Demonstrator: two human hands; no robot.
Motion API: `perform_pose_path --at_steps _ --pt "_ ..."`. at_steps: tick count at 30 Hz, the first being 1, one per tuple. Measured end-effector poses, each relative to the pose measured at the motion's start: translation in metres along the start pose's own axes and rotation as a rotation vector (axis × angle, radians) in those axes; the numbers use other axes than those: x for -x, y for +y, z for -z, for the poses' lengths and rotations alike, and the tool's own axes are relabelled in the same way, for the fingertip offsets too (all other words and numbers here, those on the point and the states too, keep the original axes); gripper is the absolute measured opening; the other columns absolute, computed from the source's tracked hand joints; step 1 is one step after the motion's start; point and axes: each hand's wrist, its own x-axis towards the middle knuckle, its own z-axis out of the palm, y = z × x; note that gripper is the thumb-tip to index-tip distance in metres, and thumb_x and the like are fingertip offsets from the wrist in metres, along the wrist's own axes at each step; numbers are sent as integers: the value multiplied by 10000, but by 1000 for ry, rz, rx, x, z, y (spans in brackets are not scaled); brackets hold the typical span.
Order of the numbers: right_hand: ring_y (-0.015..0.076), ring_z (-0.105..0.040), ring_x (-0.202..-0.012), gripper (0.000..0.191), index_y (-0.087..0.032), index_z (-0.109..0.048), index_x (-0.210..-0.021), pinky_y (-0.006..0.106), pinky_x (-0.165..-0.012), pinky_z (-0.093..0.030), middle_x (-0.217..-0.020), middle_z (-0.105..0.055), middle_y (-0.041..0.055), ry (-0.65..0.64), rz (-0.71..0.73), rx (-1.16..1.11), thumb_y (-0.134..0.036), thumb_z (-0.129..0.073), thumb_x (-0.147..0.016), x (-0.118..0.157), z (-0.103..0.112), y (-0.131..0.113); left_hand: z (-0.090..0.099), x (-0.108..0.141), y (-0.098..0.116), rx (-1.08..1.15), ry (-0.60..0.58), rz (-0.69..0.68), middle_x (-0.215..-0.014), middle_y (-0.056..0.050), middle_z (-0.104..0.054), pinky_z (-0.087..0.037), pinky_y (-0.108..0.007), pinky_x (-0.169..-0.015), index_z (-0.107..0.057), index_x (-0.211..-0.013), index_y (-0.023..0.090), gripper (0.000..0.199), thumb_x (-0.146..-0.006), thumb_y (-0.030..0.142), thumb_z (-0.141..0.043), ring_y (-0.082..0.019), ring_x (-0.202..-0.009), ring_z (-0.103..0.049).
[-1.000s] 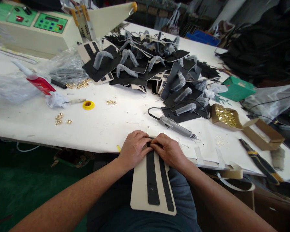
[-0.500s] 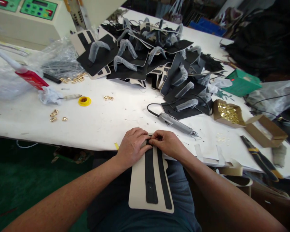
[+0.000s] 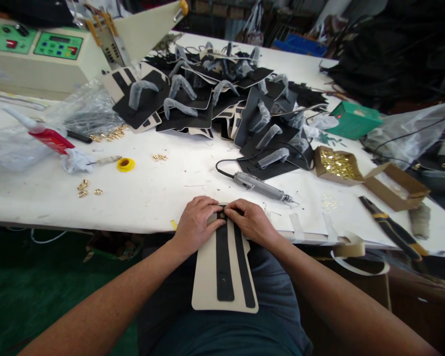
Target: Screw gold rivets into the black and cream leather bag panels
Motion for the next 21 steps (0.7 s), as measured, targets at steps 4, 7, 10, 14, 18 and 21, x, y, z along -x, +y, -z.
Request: perform_pose_path --at_steps 4,7,10,14,18,21 --pt "152 -617 -743 319 -215 -720 -1167 299 -724 -501 -940 -691 10 68 -40 -31 -319 -780 -872 0 -1 5 -1 0 1 6 2 -6 -1234 -81 -719 -523 -503 -1063 -714 -1169 224 290 -911 337 -786 -280 -1223 -614" --pt "158 -622 -799 458 -216 -686 -1256 314 -761 -513 -1124 -665 51 83 0 95 -315 -818 -829 -3 -3 5 -3 1 1 -10 16 15 -1285 -99 -688 -519 -519 -1086 -690 -1219 237 326 -919 333 -773 -289 -1247 -604" --pt "177 -640 -880 407 -229 -706 -1207 332 -828 -510 -1207 -656 59 46 -6 185 -345 -816 -833 -7 0 0 -1 0 3 -33 36 70 -1366 -123 -645 -501 -536 -1124 -612 -1341 234 521 -873 334 -819 -308 -1297 -575" --pt "194 -643 -916 423 -251 -717 -1209 321 -798 -472 -1169 -672 40 -28 -50 255 -406 -822 -830 -12 10 -5 9 -5 10 -69 -24 169 -1323 -111 -665 -501 -543 -1115 -542 -1403 231 712 -783 297 -888 -321 -1271 -588" --pt "213 -622 -915 317 -234 -750 -1071 313 -744 -408 -1007 -680 35 -73 5 334 -426 -825 -830 -16 17 -6 15 -11 17 -5 -26 262 -1326 -105 -654 -551 -499 -1031 -485 -1468 251 786 -774 212 -854 -298 -1195 -633" --pt "225 -591 -898 260 -198 -714 -859 317 -731 -377 -887 -659 43 -56 87 364 -425 -835 -825 -18 17 -2 15 -14 19 87 -16 391 -1318 -133 -645 -586 -436 -930 -406 -1545 213 882 -776 212 -836 -255 -1048 -691"
